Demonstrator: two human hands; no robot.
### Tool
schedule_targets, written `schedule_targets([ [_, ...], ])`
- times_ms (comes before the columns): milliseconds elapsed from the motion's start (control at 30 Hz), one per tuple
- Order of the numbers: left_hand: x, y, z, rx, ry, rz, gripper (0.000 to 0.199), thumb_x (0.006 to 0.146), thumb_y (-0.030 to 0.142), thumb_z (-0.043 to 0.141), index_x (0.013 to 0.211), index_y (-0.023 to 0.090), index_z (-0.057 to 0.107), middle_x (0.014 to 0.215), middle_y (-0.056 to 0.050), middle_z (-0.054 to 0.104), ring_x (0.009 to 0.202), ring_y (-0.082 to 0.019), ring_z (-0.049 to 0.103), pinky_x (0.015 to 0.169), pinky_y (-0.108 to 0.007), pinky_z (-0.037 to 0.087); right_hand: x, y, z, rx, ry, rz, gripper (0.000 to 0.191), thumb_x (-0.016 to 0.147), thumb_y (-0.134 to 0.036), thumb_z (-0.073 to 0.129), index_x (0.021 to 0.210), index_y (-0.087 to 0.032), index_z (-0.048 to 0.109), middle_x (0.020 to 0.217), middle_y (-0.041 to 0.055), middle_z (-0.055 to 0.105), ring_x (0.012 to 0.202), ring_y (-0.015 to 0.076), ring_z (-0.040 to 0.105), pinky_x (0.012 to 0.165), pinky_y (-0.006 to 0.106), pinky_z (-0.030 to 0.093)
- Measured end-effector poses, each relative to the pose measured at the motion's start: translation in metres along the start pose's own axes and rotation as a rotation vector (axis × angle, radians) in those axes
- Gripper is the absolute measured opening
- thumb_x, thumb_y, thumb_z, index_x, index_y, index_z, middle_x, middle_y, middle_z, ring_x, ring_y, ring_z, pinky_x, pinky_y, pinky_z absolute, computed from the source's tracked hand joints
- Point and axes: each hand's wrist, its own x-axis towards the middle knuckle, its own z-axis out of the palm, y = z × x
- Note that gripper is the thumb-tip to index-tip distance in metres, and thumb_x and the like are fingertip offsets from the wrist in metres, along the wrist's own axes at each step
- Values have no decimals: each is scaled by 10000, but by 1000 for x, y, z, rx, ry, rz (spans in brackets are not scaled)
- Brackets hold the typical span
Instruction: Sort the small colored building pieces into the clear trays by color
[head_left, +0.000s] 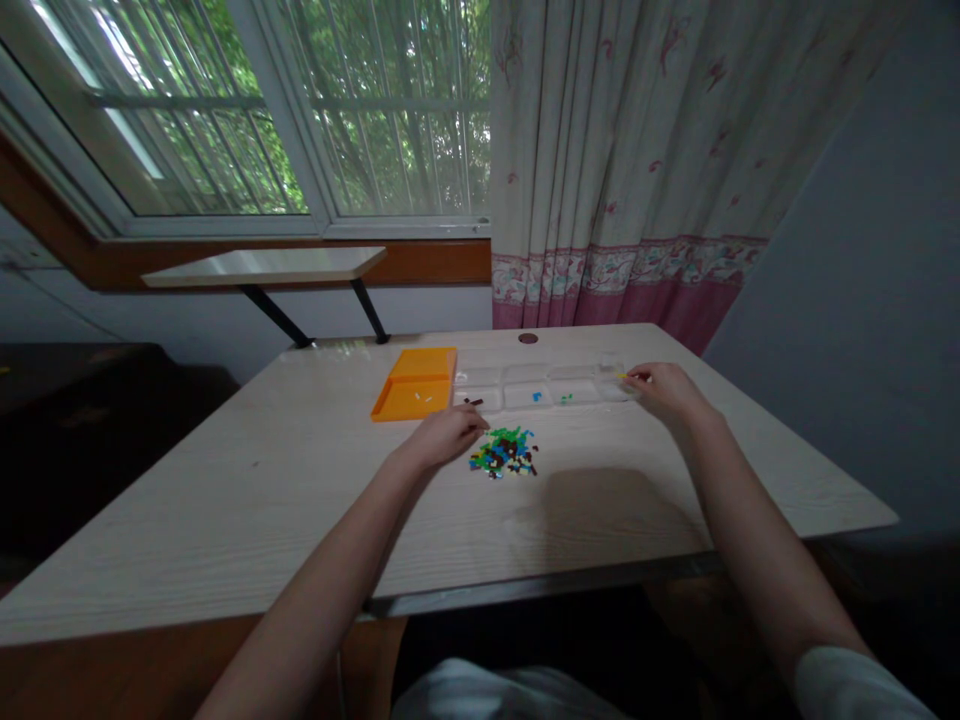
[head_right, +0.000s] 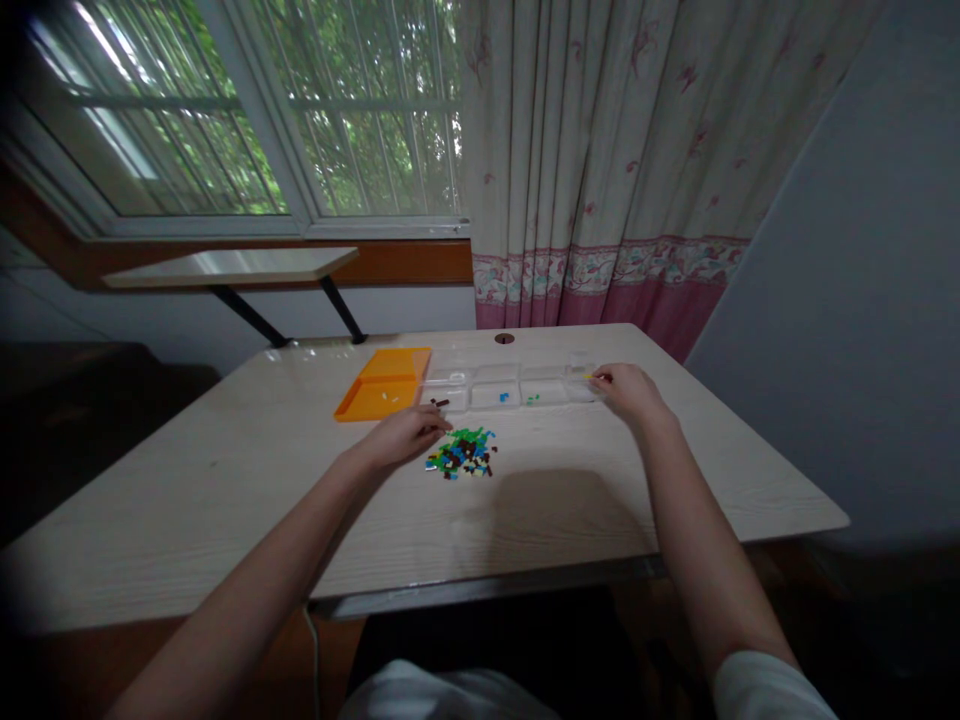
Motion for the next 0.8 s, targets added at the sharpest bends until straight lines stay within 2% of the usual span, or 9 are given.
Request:
schedule_targets([
  [167, 1, -1, 1, -17, 7, -14, 210, 816, 224, 463, 889, 188, 656, 890, -59, 638, 835, -157, 566, 741, -240, 425, -2, 4, 3, 15, -6, 81, 274, 763, -360, 519, 875, -183, 696, 753, 86, 686, 660, 169, 597, 565, 239, 369],
  [300, 1, 0, 1, -27, 15, -43, 192, 809, 227, 472, 847, 183, 655, 859, -55, 640, 796, -152, 568, 706, -228, 422, -1, 3, 1, -12, 53, 122, 293, 771, -361, 504, 920, -187, 686, 760, 84, 684, 641, 166, 588, 554, 241, 359],
  [433, 2, 3, 1, -78, 48, -69, 169, 799, 217, 487, 817, 168, 648, 818, -57, 622, 739, -143, 555, 654, -219, 412, 2, -11, 0, 12, 92, 65, 289, 789, -351, 485, 913, -182, 684, 747, 76, 684, 625, 162, 579, 551, 241, 354],
  [500, 3, 6, 2, -150, 76, -80, 162, 797, 223, 499, 813, 150, 643, 797, -57, 610, 718, -136, 543, 639, -217, 407, 1, -31, 3, 75, 95, 0, 276, 793, -337, 484, 913, -184, 681, 736, 62, 682, 614, 154, 573, 554, 235, 359],
  [600, 6, 13, 5, -296, 126, -83, 175, 803, 244, 509, 823, 130, 640, 779, -52, 598, 702, -125, 526, 628, -216, 401, -8, -77, 12, 229, 81, -144, 259, 800, -325, 483, 892, -184, 679, 743, 45, 676, 619, 138, 565, 576, 223, 375],
  [700, 8, 21, 7, -388, 187, -80, 176, 801, 264, 527, 833, 131, 638, 778, -41, 585, 687, -115, 507, 612, -214, 391, -23, -128, 27, 436, -35, -332, 272, 826, -327, 456, 890, -176, 673, 735, 33, 664, 617, 119, 552, 568, 206, 375],
  [800, 10, 27, 8, -409, 229, -74, 163, 790, 269, 552, 819, 129, 632, 757, -30, 569, 675, -110, 490, 599, -214, 379, -36, -163, 42, 590, -138, -399, 269, 824, -343, 468, 852, -166, 668, 649, 9, 624, 550, 94, 504, 519, 187, 346],
])
